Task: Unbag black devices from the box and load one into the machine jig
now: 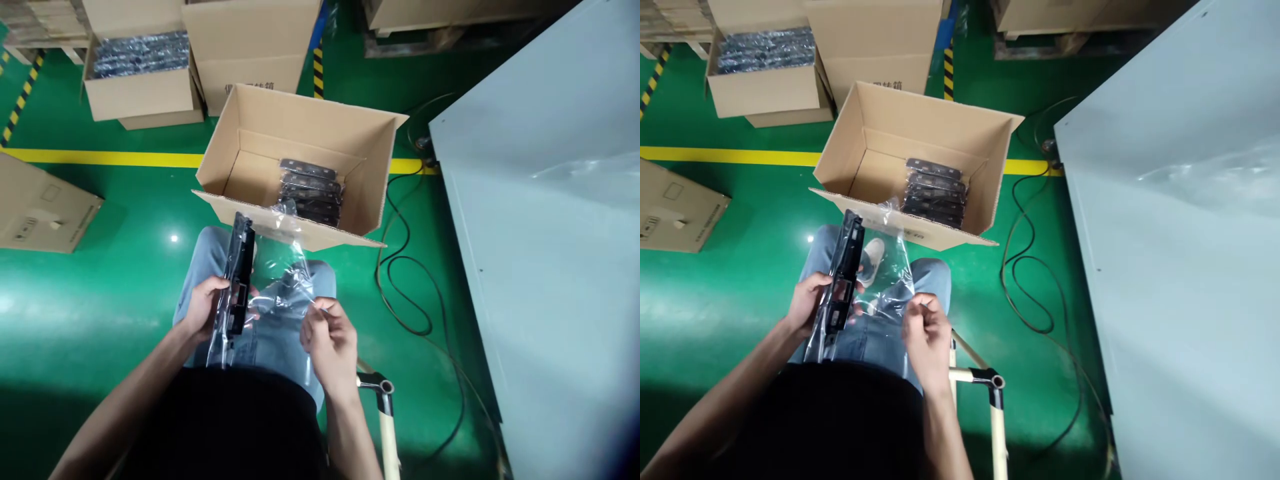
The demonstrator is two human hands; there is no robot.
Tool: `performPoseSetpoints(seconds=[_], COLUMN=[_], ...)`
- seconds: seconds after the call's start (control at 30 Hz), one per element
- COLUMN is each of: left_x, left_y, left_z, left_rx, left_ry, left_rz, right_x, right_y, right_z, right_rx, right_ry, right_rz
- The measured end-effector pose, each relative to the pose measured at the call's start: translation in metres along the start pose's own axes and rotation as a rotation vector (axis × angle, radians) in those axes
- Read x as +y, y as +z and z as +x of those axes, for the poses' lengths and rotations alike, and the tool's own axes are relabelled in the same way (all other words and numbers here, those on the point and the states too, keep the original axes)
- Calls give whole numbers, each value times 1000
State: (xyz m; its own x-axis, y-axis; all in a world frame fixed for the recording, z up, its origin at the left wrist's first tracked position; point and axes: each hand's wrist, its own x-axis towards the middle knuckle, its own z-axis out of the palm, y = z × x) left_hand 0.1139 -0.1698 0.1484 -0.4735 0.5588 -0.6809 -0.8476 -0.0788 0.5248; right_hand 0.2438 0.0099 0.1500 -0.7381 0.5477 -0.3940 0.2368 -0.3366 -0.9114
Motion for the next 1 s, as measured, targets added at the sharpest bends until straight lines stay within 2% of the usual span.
performPoseSetpoints(seconds=[0.1, 0.23, 0.3, 0.43, 0.57, 0.7, 0.83, 1.0], left_x=[1, -3, -5, -2, 4, 17, 50, 119], left_y=[-7, -7, -6, -9, -17, -13, 5, 32], left_z=[1, 3, 5, 8, 12, 24, 65, 159], left_rx=[-80, -128, -105, 11, 129, 108, 127, 228], left_ry=[-23, -20, -32, -62, 44, 112, 181, 287], left_rz=[-114, -121, -73, 77, 168, 261, 406, 508], right_x=[2, -7, -10, -10, -6, -7, 1, 38], right_y=[-6, -10, -12, -22, -33, -38, -45, -58], right_z=[1, -6, -8, -4, 10, 27, 45, 65], right_rx=[6, -63, -66, 13, 50, 152, 285, 370], right_ry=[39, -83, -160, -240, -187, -100, -104, -99], right_rz=[60, -56, -125, -215, -226, -197, -248, -499])
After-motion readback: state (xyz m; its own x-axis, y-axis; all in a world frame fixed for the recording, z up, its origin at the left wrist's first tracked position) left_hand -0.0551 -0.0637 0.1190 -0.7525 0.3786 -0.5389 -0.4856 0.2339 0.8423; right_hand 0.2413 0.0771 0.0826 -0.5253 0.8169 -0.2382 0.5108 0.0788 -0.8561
